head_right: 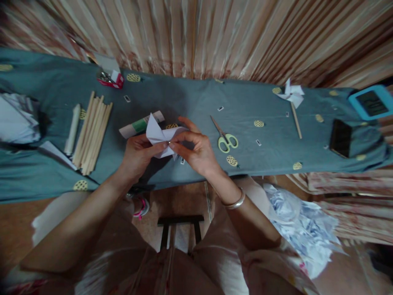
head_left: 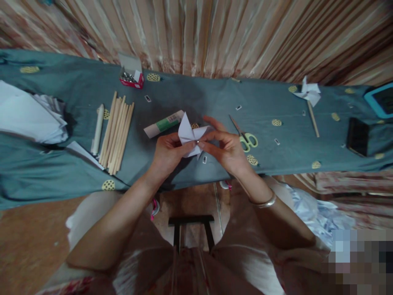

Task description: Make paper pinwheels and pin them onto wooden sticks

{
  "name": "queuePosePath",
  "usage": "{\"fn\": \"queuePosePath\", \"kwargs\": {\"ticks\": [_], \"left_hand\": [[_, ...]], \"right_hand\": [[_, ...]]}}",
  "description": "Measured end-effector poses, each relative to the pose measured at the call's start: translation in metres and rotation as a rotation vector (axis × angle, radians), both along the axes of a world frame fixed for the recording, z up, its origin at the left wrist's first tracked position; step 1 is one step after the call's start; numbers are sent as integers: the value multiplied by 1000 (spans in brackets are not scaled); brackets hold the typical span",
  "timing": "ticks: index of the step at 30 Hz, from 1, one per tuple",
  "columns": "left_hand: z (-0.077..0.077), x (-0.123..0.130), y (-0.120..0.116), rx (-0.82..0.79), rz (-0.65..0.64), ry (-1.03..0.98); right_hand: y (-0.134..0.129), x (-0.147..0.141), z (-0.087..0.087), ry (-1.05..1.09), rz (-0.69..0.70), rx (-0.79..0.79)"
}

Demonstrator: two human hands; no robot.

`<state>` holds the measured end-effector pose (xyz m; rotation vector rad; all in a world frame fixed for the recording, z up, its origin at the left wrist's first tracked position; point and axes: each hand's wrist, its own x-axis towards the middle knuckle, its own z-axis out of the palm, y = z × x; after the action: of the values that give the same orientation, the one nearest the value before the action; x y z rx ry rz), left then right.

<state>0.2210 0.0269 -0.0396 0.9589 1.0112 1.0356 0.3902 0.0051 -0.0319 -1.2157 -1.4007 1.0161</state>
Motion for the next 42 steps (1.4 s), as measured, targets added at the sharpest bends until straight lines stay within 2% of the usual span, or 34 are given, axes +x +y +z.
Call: {"fn": "queuePosePath", "kwargs": {"ticks": [6,15,20,24,28,32,37,42], "left_hand": [[-1,-2,0,-24,-8,-18],[4,-3,1,-73,14,-2],[8,-4,1,-72,23,15],[7,-5,1,-65,19,31],[6,-6,0,-75,4,7],[7,-5,0,-87,-4,3],[6,-5,-1,-112,-25,-3],[3,-6,-2,-159,-25,-64]], "right_hand": [[3,-3,-5,148,-4,-143],[4,-8,-8,245,10,-241],[4,-11,-10,232,-29,-219],[3,-12,-12,162,-140,-153],[4,-12,-14,134,-202,-173],[8,-9,-11,259,-113,-298],[8,-5,3,411,41,-453],[9,-8,10,515,39,-510]]}}
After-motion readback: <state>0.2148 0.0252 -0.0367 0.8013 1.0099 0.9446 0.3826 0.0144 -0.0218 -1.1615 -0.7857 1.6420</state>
